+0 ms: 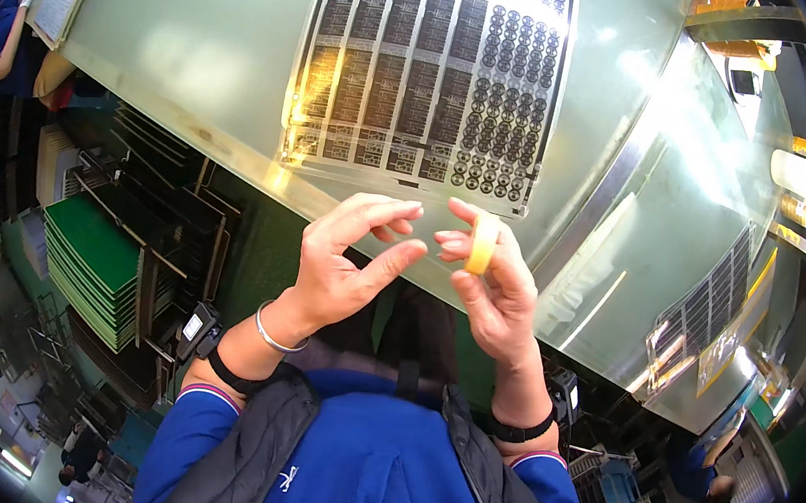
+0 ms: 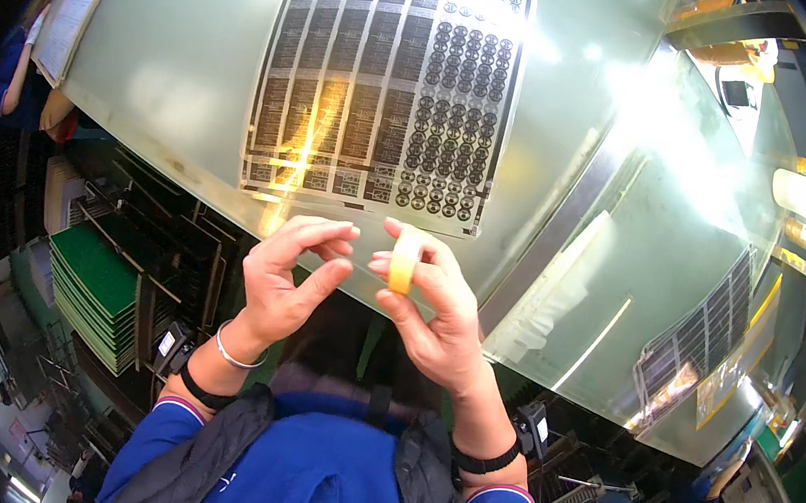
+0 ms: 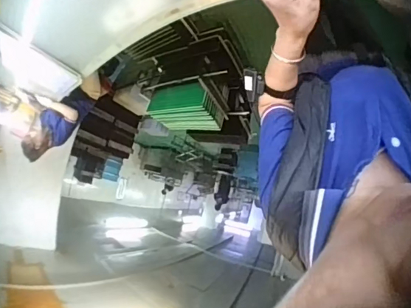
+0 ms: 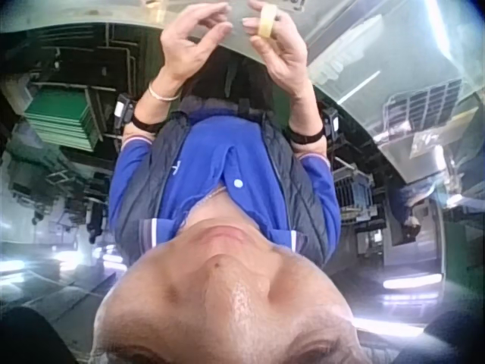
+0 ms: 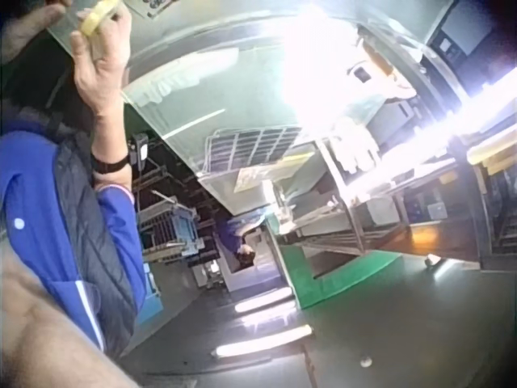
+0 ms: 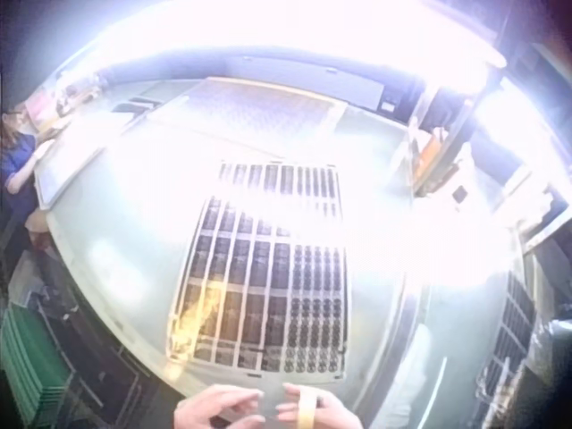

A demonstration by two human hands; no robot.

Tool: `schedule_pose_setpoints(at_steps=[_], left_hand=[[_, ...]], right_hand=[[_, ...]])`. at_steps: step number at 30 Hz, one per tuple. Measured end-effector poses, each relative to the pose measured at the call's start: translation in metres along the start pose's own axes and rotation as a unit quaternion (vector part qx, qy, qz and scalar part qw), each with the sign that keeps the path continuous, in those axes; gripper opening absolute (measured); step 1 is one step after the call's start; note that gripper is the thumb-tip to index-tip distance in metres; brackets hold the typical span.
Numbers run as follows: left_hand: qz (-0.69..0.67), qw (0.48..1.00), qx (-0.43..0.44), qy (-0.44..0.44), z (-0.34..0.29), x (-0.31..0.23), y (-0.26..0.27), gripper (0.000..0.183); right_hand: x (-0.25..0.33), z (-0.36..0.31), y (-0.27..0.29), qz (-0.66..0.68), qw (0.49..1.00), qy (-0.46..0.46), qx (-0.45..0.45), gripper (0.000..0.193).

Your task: Inspecting solar cell grids on a light table, applying tape, and using a magnifying glass to check details.

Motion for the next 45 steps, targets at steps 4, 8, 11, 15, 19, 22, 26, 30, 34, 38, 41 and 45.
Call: schedule_pose_setpoints(at_steps=[4, 8, 11, 15, 19, 22, 26, 30, 34, 38, 41, 45], left_hand=[[-0.074, 0.997, 0.009, 0.028, 0.001, -0.015, -0.004, 0.055], [-0.082, 0.995, 0.026, 0.048, 0.002, -0.025, -0.004, 0.066], [-0.116, 0.987, 0.045, 0.106, 0.004, -0.031, -0.001, 0.065], [-0.206, 0.956, 0.087, 0.192, 0.003, -0.033, 0.0, 0.047], [-0.147, 0.962, 0.118, 0.199, 0.002, -0.038, 0.001, 0.036], [-0.142, 0.966, 0.112, 0.184, -0.004, -0.034, 0.003, 0.031], [-0.178, 0.968, 0.085, 0.155, -0.01, -0.033, 0.006, 0.019], [-0.17, 0.965, 0.093, 0.177, -0.012, -0.032, 0.007, 0.011], [-0.171, 0.959, 0.085, 0.208, -0.021, -0.026, 0.009, 0.009], [-0.193, 0.956, 0.059, 0.212, -0.03, -0.02, 0.005, 0.01], [-0.14, 0.98, 0.023, 0.138, -0.035, -0.015, 0.002, 0.012], [-0.222, 0.967, -0.055, 0.115, -0.037, -0.017, 0.01, 0.023]], right_hand=[[0.011, 0.002, -0.002, -0.098, 0.994, 0.049, 0.01, 0.022], [0.021, -0.001, -0.006, -0.093, 0.995, 0.042, 0.005, 0.018], [0.023, -0.006, -0.009, -0.096, 0.994, 0.06, -0.005, 0.016], [0.025, -0.012, -0.006, -0.176, 0.979, 0.104, 0.022, 0.02], [0.022, -0.021, -0.008, -0.175, 0.979, 0.1, 0.041, 0.021], [0.023, -0.021, -0.009, -0.194, 0.972, 0.123, 0.049, 0.022], [0.027, -0.021, -0.011, -0.186, 0.973, 0.118, 0.07, 0.023], [0.032, -0.025, -0.008, -0.237, 0.959, 0.132, 0.078, 0.025], [0.032, -0.029, -0.01, -0.235, 0.959, 0.105, 0.117, 0.026], [0.031, -0.027, -0.012, -0.243, 0.956, 0.108, 0.126, 0.027], [0.028, -0.023, -0.016, -0.23, 0.963, 0.092, 0.11, 0.028], [0.024, -0.018, -0.024, -0.165, 0.978, 0.102, 0.08, 0.027]])
Point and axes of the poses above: each hand's wrist, its own z-axis towards the middle knuckle, its own y-axis out of the back of the hand, x = y × z, the point moved 2 cm from there along z, towards the middle knuckle, and after that the axes turned 15 degrees about -z, right-handed, at the moved point
